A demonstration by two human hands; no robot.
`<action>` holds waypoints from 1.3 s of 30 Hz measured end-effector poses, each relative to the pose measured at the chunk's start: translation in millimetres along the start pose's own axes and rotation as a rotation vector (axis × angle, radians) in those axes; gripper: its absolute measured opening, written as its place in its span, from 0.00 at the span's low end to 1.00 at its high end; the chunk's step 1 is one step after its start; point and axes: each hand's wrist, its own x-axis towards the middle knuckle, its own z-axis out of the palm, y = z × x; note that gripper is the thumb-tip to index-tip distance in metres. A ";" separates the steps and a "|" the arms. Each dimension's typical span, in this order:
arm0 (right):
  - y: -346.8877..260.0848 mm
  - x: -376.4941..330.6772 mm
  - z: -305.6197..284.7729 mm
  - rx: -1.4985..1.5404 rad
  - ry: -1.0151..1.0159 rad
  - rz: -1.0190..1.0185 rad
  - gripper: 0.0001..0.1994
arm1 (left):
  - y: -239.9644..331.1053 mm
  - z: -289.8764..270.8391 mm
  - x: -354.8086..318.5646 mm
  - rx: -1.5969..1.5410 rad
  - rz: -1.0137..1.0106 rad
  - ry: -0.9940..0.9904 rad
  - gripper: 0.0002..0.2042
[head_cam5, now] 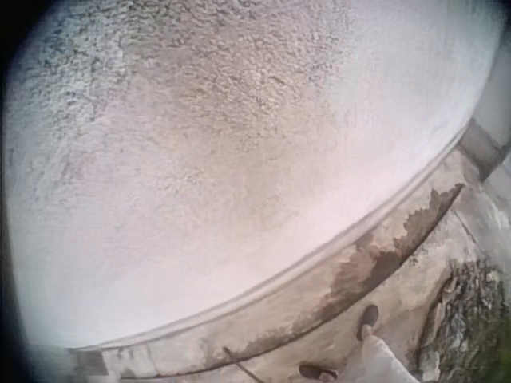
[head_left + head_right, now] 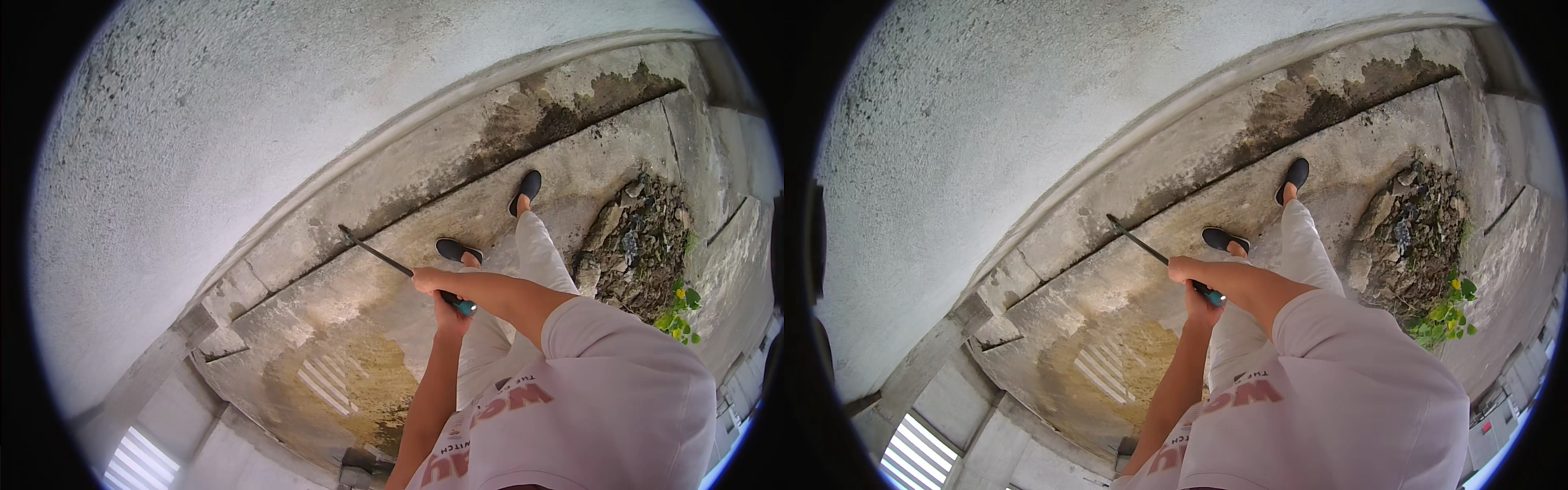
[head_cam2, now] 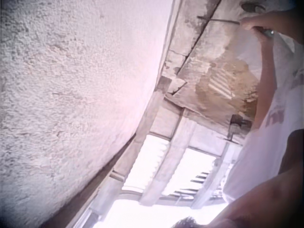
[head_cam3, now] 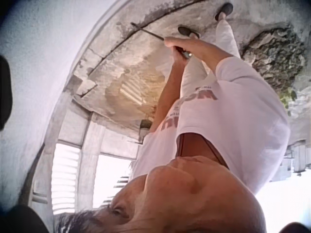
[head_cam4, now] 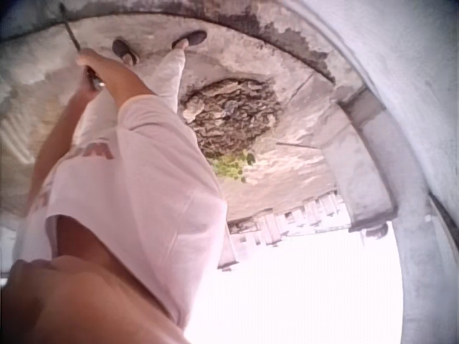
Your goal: The person uses a long-handled scraper to remove weeds and debris from cracks and crevices on a concrete rooftop. They pull out plants by hand and scrape along seams and edges, moving around the area to clear multiple spots.
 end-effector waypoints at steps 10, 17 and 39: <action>16.7 -214.0 -100.8 0.350 -0.178 0.587 0.23 | -158.4 94.1 20.5 -0.171 -0.138 0.232 0.27; 51.0 -315.1 -158.1 0.157 0.079 0.630 0.20 | -209.4 175.0 3.7 -0.293 -0.360 -0.208 0.29; -177.4 89.7 -35.6 -0.569 -0.133 0.221 0.21 | -110.7 -194.6 -204.2 0.138 0.350 0.635 0.16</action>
